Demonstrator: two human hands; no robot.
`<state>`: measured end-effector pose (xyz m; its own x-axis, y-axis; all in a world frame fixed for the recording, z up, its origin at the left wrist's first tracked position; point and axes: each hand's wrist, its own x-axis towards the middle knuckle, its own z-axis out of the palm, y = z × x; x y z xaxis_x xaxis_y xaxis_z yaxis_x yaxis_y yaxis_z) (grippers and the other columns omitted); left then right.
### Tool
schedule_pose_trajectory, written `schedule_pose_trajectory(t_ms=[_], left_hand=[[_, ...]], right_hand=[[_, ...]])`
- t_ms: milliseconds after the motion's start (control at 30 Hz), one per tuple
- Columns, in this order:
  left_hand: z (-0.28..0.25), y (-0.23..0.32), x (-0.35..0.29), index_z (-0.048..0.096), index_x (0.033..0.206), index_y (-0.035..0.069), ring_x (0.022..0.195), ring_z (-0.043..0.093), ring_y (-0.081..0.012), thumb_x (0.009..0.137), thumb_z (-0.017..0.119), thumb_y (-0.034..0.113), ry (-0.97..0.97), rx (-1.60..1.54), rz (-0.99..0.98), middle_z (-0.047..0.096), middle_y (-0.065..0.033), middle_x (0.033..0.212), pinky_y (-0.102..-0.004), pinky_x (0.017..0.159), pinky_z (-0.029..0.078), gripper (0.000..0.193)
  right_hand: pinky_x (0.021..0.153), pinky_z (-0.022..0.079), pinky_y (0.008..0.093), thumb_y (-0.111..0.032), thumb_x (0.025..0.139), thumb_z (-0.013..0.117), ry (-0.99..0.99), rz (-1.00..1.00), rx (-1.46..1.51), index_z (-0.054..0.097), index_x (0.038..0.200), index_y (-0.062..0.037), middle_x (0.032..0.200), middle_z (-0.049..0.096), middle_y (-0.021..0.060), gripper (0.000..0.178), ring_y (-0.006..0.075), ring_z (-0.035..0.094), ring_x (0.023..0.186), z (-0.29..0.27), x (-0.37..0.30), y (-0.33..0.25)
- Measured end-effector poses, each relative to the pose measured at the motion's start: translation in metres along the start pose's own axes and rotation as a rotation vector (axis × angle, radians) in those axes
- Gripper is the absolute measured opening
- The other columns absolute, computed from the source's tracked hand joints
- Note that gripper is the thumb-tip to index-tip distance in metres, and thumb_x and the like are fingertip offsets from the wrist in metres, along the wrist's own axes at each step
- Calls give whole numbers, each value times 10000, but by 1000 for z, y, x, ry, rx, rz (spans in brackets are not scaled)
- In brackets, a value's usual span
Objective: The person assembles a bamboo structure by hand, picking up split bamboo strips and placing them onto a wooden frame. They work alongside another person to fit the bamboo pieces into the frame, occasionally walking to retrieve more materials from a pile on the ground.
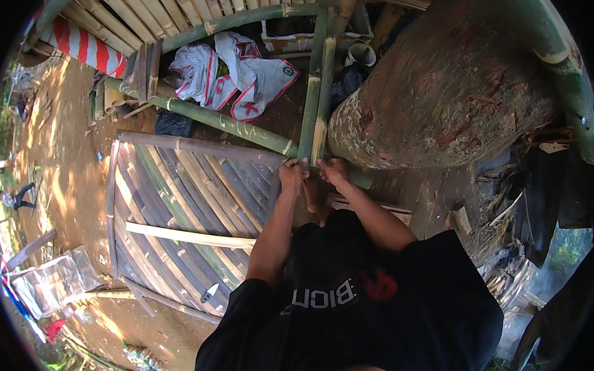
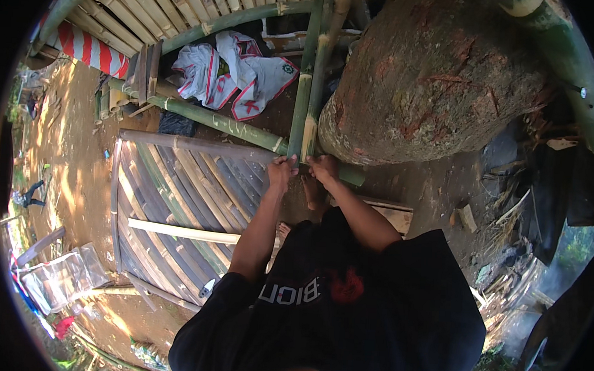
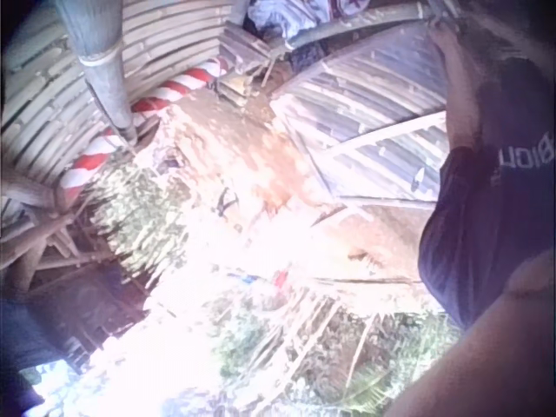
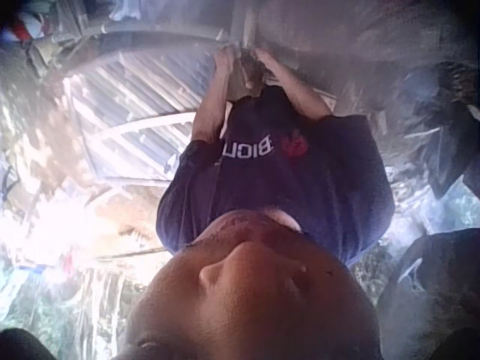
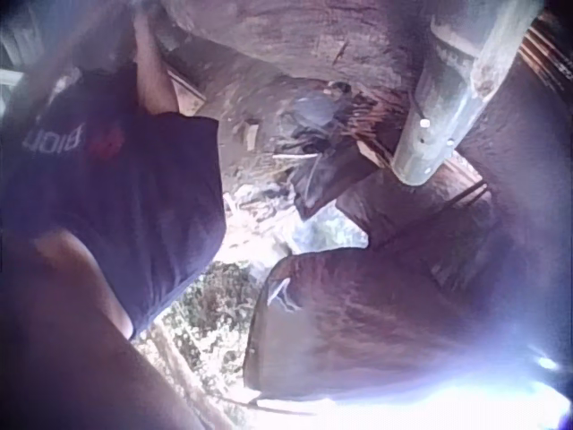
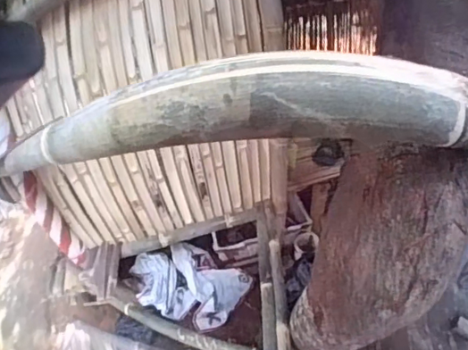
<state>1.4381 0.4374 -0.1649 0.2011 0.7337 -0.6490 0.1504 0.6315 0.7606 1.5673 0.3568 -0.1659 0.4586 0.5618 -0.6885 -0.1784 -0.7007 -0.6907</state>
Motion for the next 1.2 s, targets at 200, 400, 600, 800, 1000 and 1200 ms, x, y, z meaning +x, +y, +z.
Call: schedule_pose_trajectory(t_ms=[200, 400, 600, 800, 1000, 1200], left_hand=[[2, 3, -3, 604, 981, -92, 541, 591, -165, 792, 754, 165, 19, -34, -2, 638, -112, 801, -269, 483, 497, 353], [1, 6, -5, 604, 984, -97, 548, 596, -160, 785, 761, 172, 4, -57, -56, 639, -111, 804, -262, 478, 496, 369], [-1, 3, -6, 615, 973, -85, 569, 587, -145, 784, 765, 189, 11, -124, -90, 636, -97, 785, -261, 511, 504, 365], [-2, 1, -7, 604, 998, -89, 565, 573, -141, 797, 753, 191, -42, -130, -83, 633, -95, 789, -264, 514, 491, 376], [5, 5, -10, 638, 915, -80, 511, 536, -123, 805, 745, 161, 53, -114, -28, 618, -78, 708, -266, 473, 453, 285], [7, 0, -3, 637, 917, -74, 529, 546, -129, 809, 736, 161, 70, -38, -2, 625, -85, 717, -270, 487, 454, 276]], right_hand=[[438, 447, 248, -413, 832, 694, -9, 65, 28, 575, 754, -29, 634, 633, 63, 409, 120, 593, 516, -2, -4, -6], [448, 455, 240, -401, 829, 701, 1, 70, 104, 586, 799, -25, 649, 645, 67, 395, 121, 600, 519, -1, -5, 1], [466, 477, 251, -419, 828, 696, -9, 92, 148, 601, 874, -25, 700, 665, 70, 407, 130, 623, 558, 2, -7, 2], [458, 466, 266, -408, 867, 653, -38, 166, 292, 616, 848, -11, 669, 646, 67, 400, 133, 592, 518, 22, -24, -5], [528, 479, 242, -369, 887, 639, -37, 158, 452, 625, 870, -51, 684, 649, 40, 318, 111, 604, 570, 29, -28, -5], [520, 466, 239, -339, 893, 638, -23, 127, 501, 605, 822, -66, 664, 634, 38, 284, 111, 596, 560, 32, -28, -1]])
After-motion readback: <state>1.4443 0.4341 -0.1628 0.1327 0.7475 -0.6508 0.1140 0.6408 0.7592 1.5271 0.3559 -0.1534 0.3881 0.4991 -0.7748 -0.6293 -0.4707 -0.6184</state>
